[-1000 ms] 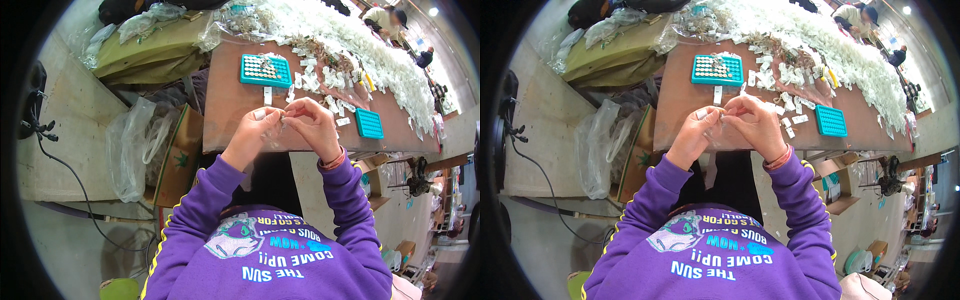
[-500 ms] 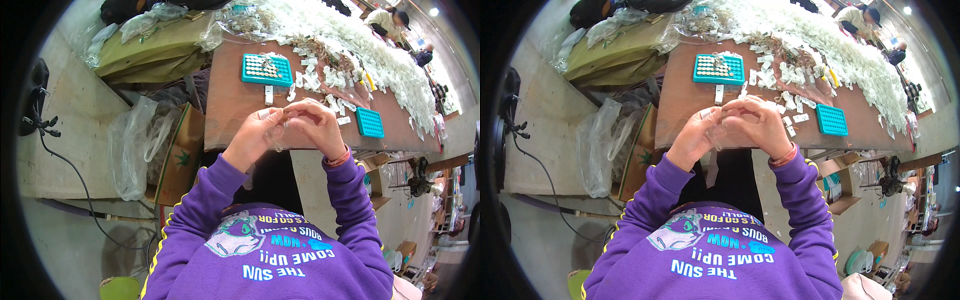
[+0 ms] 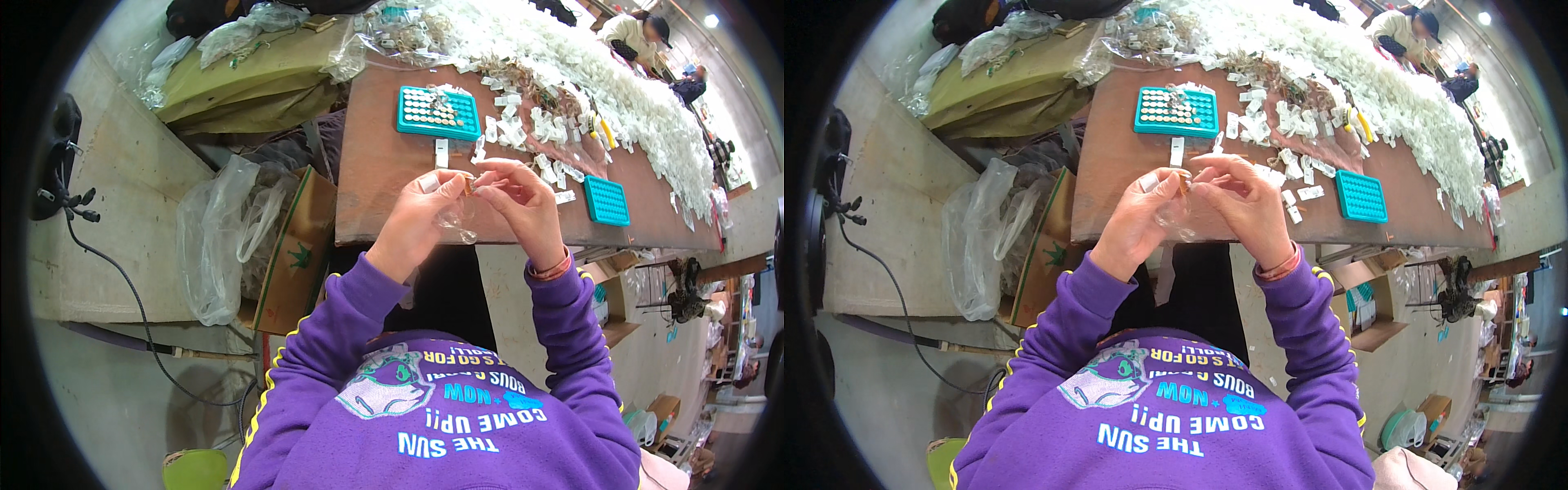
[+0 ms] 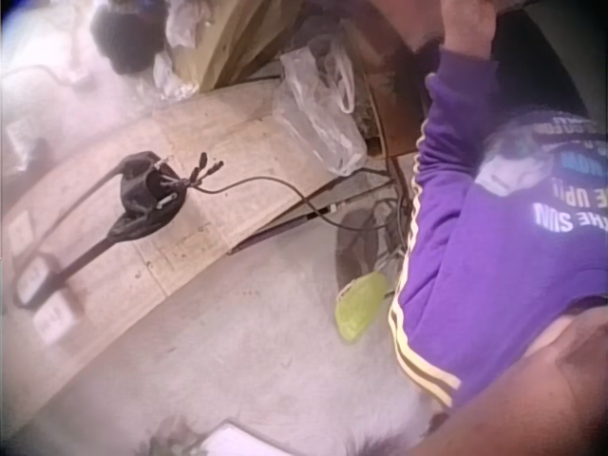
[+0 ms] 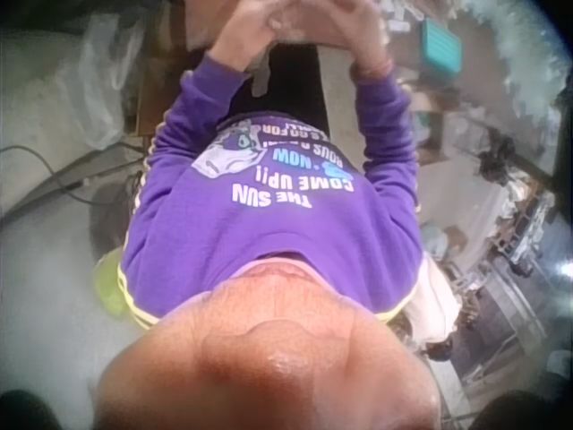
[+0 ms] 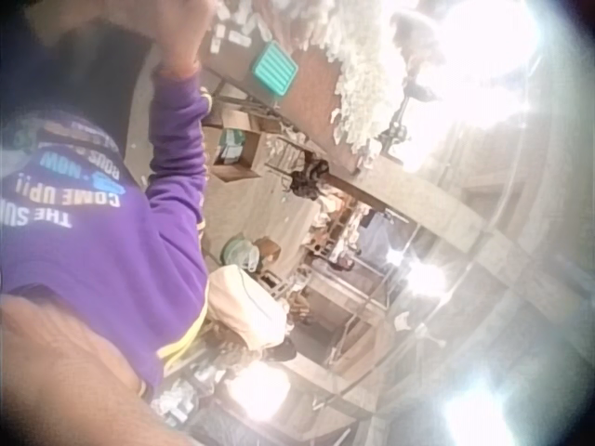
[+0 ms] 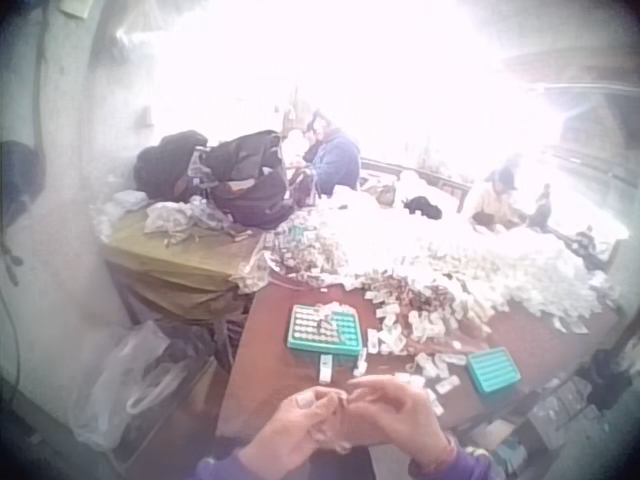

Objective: The person repeatedly picks small white rectangular components and metal rings from a table, threads the rings through the components, and places the assembled pieces into a blue tray. The person works one at a time, handling each component individually.

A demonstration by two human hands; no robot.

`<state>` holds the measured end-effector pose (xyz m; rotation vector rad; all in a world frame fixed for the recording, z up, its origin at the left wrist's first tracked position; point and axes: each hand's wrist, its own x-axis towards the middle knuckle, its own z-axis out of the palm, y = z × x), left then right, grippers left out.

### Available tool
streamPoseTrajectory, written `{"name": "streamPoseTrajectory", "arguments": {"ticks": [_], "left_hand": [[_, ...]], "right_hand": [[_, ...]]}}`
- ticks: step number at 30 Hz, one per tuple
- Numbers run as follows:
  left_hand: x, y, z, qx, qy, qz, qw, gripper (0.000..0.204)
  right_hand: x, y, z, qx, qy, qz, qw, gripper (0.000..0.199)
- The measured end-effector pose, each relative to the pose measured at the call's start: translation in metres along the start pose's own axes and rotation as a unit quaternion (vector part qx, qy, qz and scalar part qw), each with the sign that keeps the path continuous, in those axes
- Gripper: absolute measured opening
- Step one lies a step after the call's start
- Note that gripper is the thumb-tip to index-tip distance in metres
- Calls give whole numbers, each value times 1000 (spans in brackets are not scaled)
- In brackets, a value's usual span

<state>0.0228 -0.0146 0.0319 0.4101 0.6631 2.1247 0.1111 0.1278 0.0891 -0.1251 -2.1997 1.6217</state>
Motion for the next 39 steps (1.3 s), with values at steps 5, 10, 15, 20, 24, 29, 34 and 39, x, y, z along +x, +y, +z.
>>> {"name": "streamPoseTrajectory", "arguments": {"ticks": [5,10,15,20,24,29,34,39], "left_hand": [[-1,-1,1,162,74,103,979,14],[-4,-11,4,155,101,118,976,19],[-4,-1,-7,-169,36,-14,985,39],[-6,1,-6,-55,39,2,998,36],[-10,6,-4,129,46,47,989,30],[-15,10,-2,255,49,93,961,24],[-16,6,2,249,61,120,959,22],[-17,6,1,239,62,87,965,25]], "right_hand": [[-11,-5,10,-277,66,-197,938,17],[-9,7,23,-295,107,-202,928,14],[-4,12,11,76,56,79,992,10],[0,13,0,276,-9,165,947,8],[-1,15,-1,310,-28,208,927,12],[-1,16,1,312,-72,226,920,13],[-3,13,3,288,-98,203,931,12],[-7,1,5,180,-84,162,967,11]]}}
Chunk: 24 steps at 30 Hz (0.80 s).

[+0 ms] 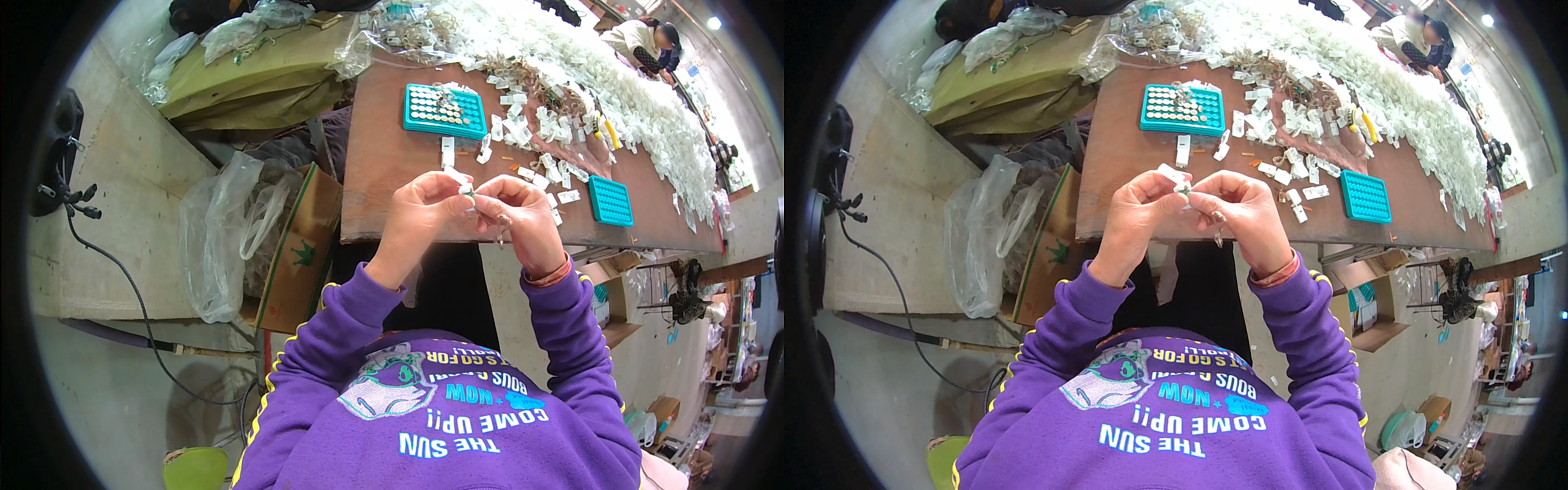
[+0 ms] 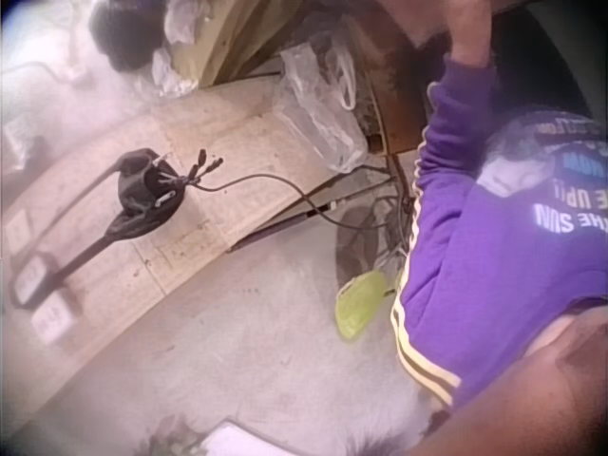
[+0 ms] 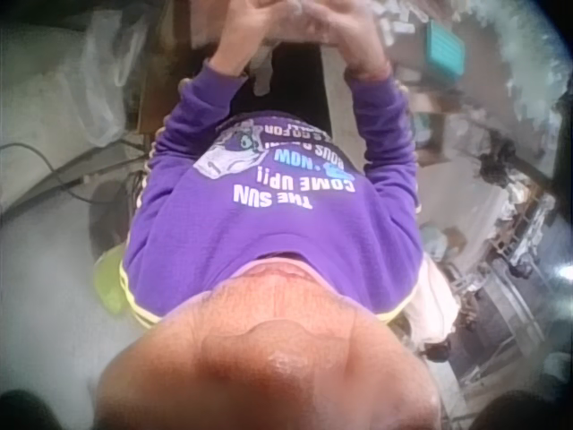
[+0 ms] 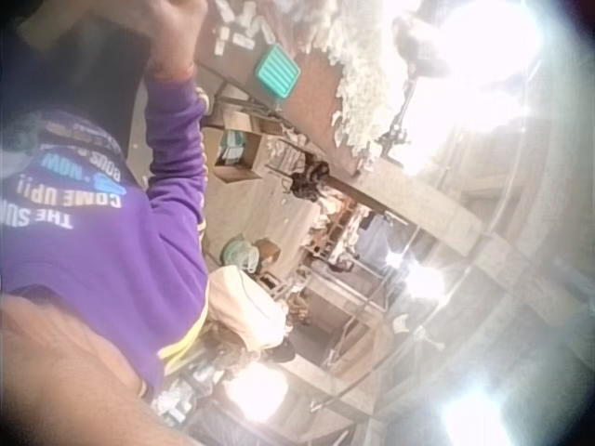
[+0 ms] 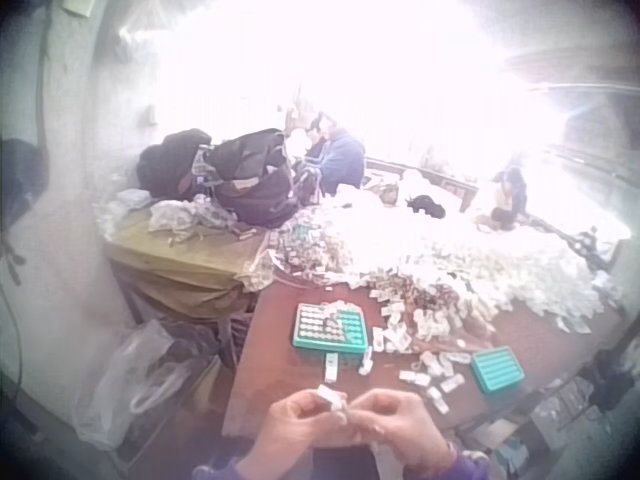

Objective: The person repeatedly picks small white rectangular components and metal rings from a table, threads the rings through the components, and places the assembled pieces into a blue tray. The person works one at a time, handling each component individually.

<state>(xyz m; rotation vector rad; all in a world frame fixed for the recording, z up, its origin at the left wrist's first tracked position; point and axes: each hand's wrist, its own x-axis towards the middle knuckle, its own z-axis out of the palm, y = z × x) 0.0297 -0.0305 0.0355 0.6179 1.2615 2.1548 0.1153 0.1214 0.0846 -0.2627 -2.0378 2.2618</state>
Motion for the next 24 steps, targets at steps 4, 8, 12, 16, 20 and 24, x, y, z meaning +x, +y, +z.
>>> {"name": "streamPoseTrajectory", "arguments": {"ticks": [4,8,12,16,20,24], "left_hand": [[-3,1,0,-42,-22,-3,999,25],[-4,0,10,-139,-62,17,988,26],[-4,3,14,-129,-69,39,988,24],[-5,2,13,-56,15,38,998,21],[0,-4,9,53,91,148,983,19],[2,-9,10,49,113,180,976,19]], "right_hand": [[-7,-10,-2,-74,-8,15,997,11],[-4,-3,-5,58,-60,8,996,19],[-1,18,0,189,-63,44,979,18],[-2,18,7,214,-20,50,975,26],[-15,5,12,59,38,-59,996,27],[-21,16,27,-256,146,-263,918,25]]}}
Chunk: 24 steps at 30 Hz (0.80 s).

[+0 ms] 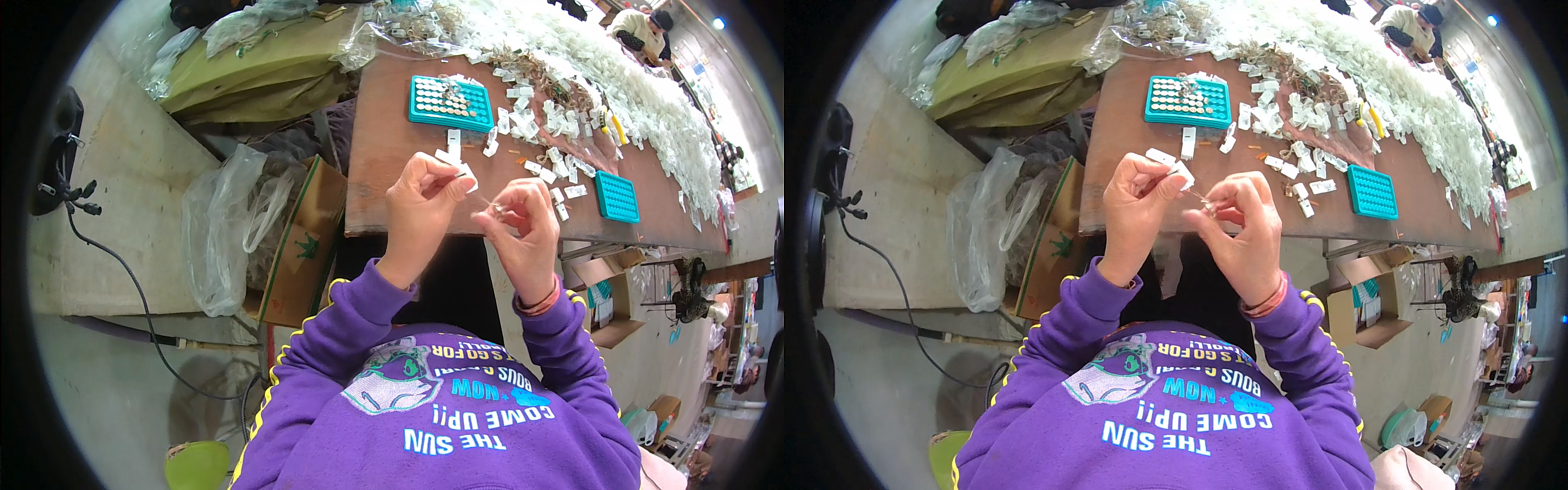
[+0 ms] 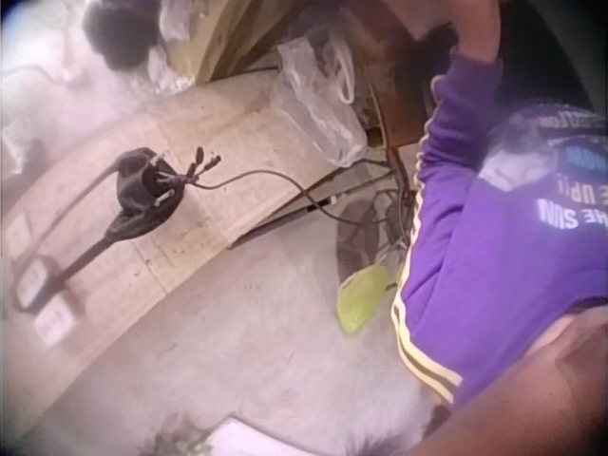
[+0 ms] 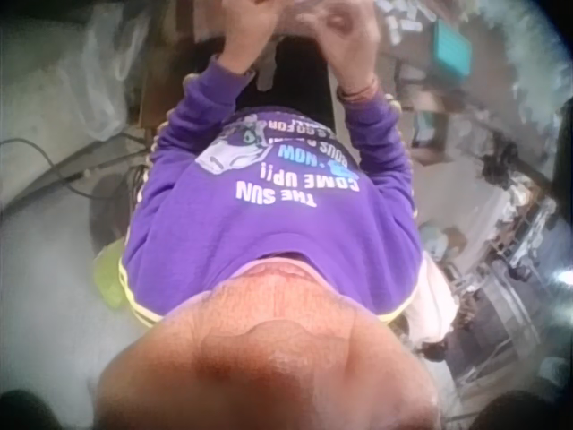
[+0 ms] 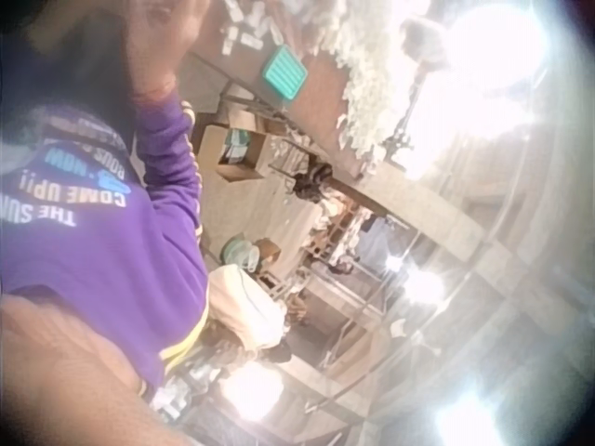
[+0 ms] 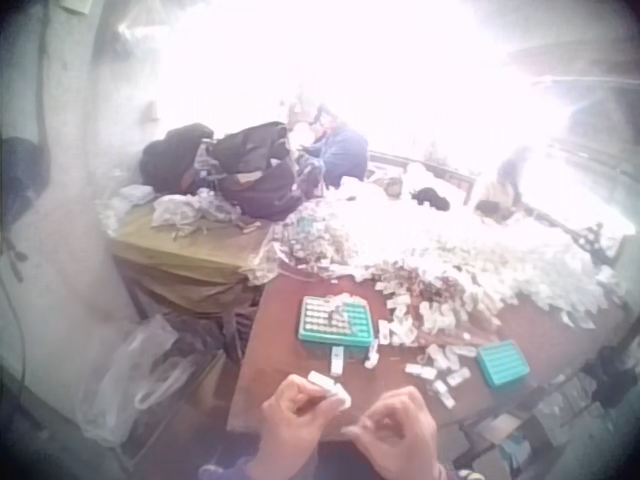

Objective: The person repeatedly picks small white rectangular components and metal rings from a table, threads the rings through the components, and places the assembled pieces into a blue tray. The person works one at a time, handling each component individually.

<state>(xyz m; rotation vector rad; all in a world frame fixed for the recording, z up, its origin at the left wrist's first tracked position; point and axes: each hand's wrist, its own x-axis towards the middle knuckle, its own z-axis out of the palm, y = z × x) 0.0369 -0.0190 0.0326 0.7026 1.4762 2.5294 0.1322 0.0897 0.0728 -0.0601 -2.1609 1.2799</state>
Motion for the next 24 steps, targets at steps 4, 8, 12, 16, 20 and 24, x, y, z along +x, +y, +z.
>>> {"name": "streamPoseTrajectory", "arguments": {"ticks": [4,8,12,16,20,24], "left_hand": [[-3,3,1,-24,4,-21,999,18],[-4,6,1,-117,-15,-64,991,17],[-8,6,4,-62,-1,-11,998,18],[-11,4,4,16,4,54,998,20],[-12,3,1,55,10,76,996,20],[-11,4,-3,133,6,116,984,20]], "right_hand": [[-10,5,8,87,72,12,994,19],[-19,-1,15,307,56,100,945,23],[-14,-5,7,235,59,161,957,21],[-7,-5,6,77,6,108,991,7],[-3,-4,8,71,2,113,991,6],[1,-4,6,41,-2,67,997,6]]}}
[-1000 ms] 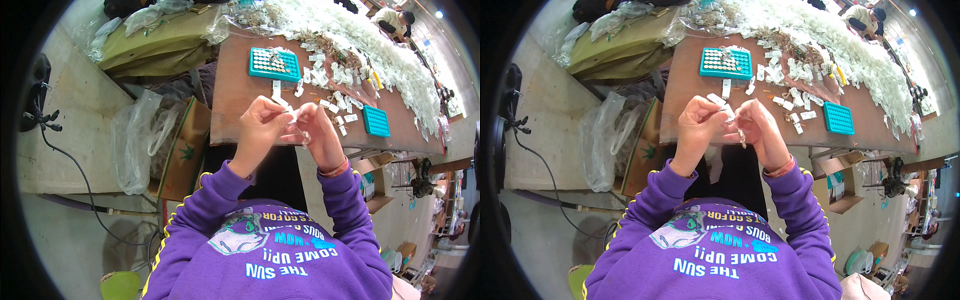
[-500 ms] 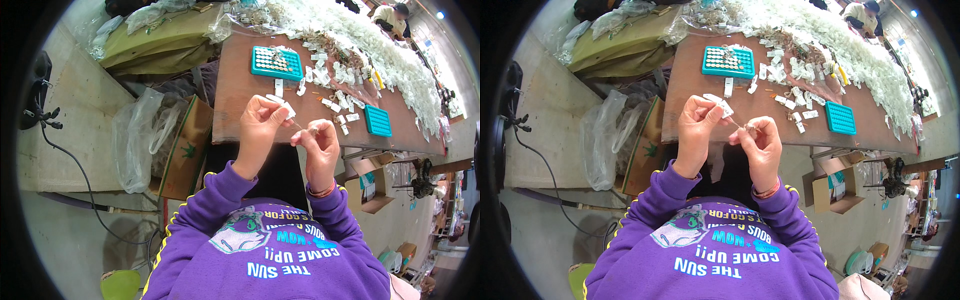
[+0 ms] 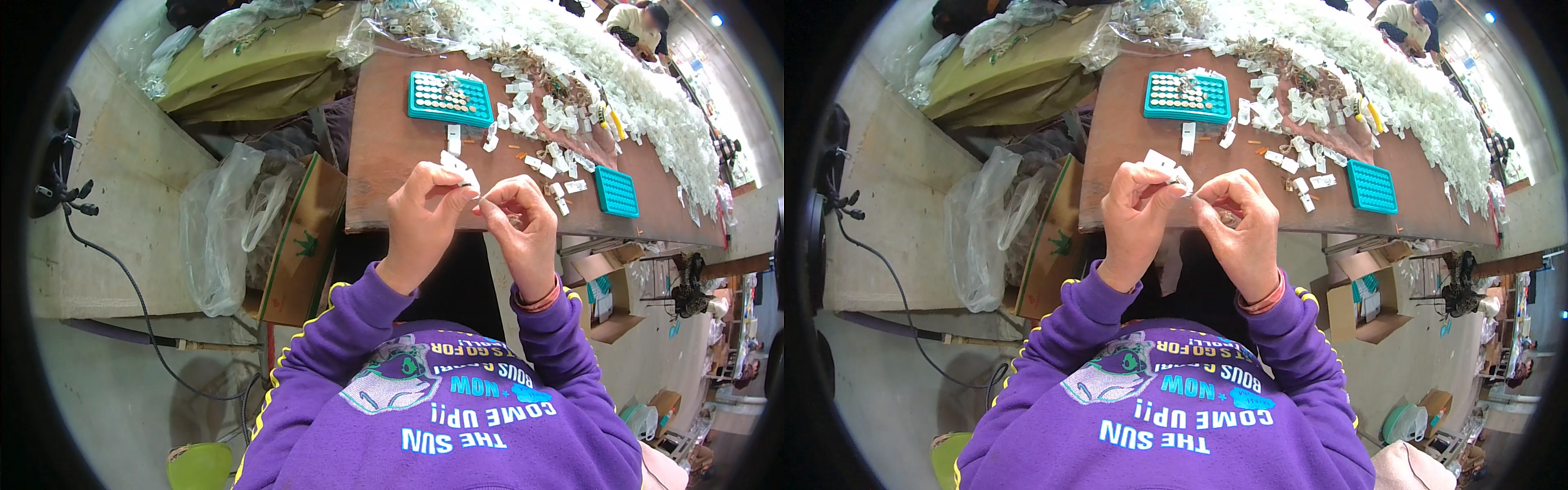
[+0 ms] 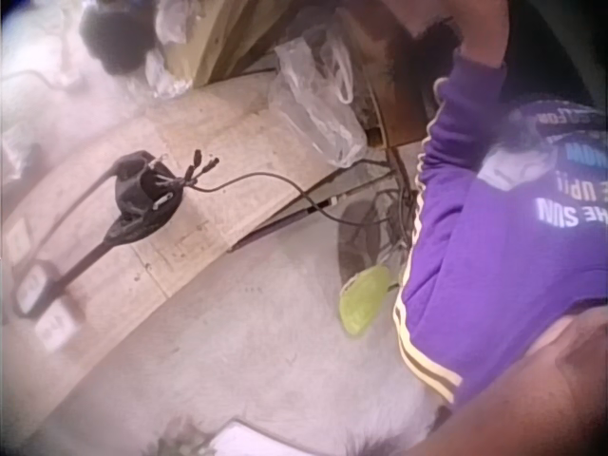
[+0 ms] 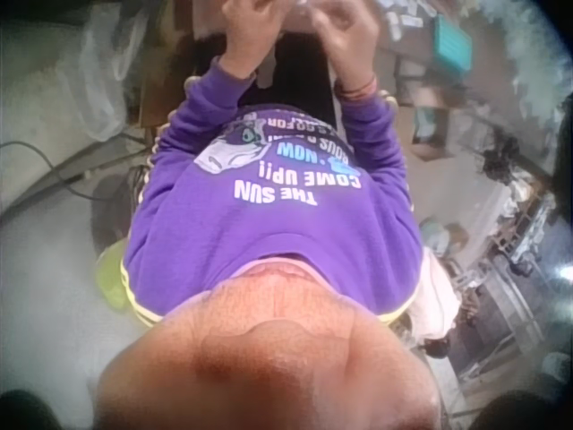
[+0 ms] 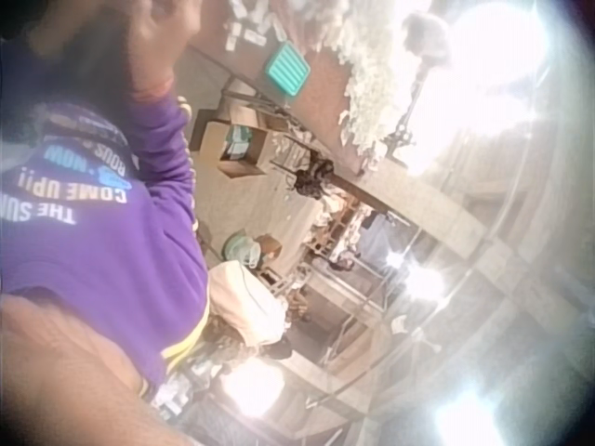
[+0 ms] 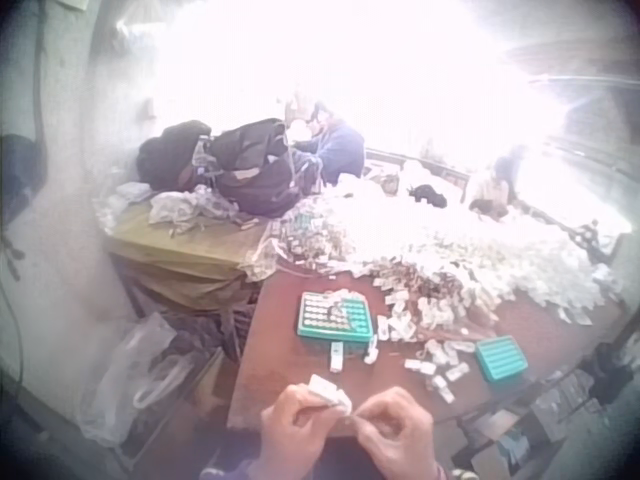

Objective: The person repeatedly picks small white rectangular components and metal rings from a table, threads the rings through the components, and places the assembled pieces into a blue tray. The person works one at a time, handling each component individually.

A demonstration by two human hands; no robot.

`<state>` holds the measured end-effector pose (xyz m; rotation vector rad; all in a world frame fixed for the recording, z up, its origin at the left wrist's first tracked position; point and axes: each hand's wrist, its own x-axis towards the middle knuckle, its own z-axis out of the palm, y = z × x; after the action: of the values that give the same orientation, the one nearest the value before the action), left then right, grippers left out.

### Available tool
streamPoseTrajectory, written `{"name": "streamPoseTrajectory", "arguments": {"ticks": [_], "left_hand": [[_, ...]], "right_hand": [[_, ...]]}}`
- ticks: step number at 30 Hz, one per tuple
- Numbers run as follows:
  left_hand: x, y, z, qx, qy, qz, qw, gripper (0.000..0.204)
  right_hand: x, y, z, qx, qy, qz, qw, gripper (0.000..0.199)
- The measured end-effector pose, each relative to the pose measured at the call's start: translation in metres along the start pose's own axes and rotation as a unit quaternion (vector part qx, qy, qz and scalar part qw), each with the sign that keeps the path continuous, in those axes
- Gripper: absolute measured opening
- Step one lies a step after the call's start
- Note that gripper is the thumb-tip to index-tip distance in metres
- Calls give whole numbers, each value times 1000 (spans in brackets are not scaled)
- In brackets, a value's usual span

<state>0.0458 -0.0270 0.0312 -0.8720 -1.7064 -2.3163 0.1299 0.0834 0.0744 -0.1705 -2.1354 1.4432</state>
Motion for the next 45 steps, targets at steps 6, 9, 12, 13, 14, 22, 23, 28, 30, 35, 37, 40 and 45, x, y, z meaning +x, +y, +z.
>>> {"name": "streamPoseTrajectory", "arguments": {"ticks": [6,9,12,13,14,22,23,28,30,35,37,40,45], "left_hand": [[1,1,4,-197,4,-102,975,18],[-3,1,8,-348,-3,-199,916,12],[-6,-2,6,-420,-13,-287,861,14],[-6,-4,7,-439,-6,-301,846,14],[-4,-7,6,-438,1,-303,846,14],[34,-48,3,-456,97,-263,845,12],[34,-51,3,-454,99,-259,847,12],[26,-59,-1,-418,72,-267,865,11],[27,-61,-3,-401,75,-282,868,10],[30,-57,-2,-370,75,-315,871,10],[30,-54,1,-389,81,-310,864,12],[31,-53,3,-407,82,-302,858,12],[31,-56,0,-403,29,-271,874,13]], "right_hand": [[0,1,-2,194,-65,132,970,6],[0,7,2,271,-81,159,946,5],[2,15,7,309,-65,178,932,3],[2,17,9,320,-56,183,928,3],[4,20,10,327,-75,188,923,7],[54,44,-24,114,-89,176,974,33],[69,53,-26,55,-39,148,987,26],[136,95,-27,-339,6,-91,936,14],[146,105,-20,-381,-21,-95,920,15],[155,119,-11,-421,-20,-120,899,17],[157,121,-14,-387,-19,-107,916,15],[169,119,-17,-330,-9,-95,939,11],[185,114,-15,-313,-70,-47,946,15]]}}
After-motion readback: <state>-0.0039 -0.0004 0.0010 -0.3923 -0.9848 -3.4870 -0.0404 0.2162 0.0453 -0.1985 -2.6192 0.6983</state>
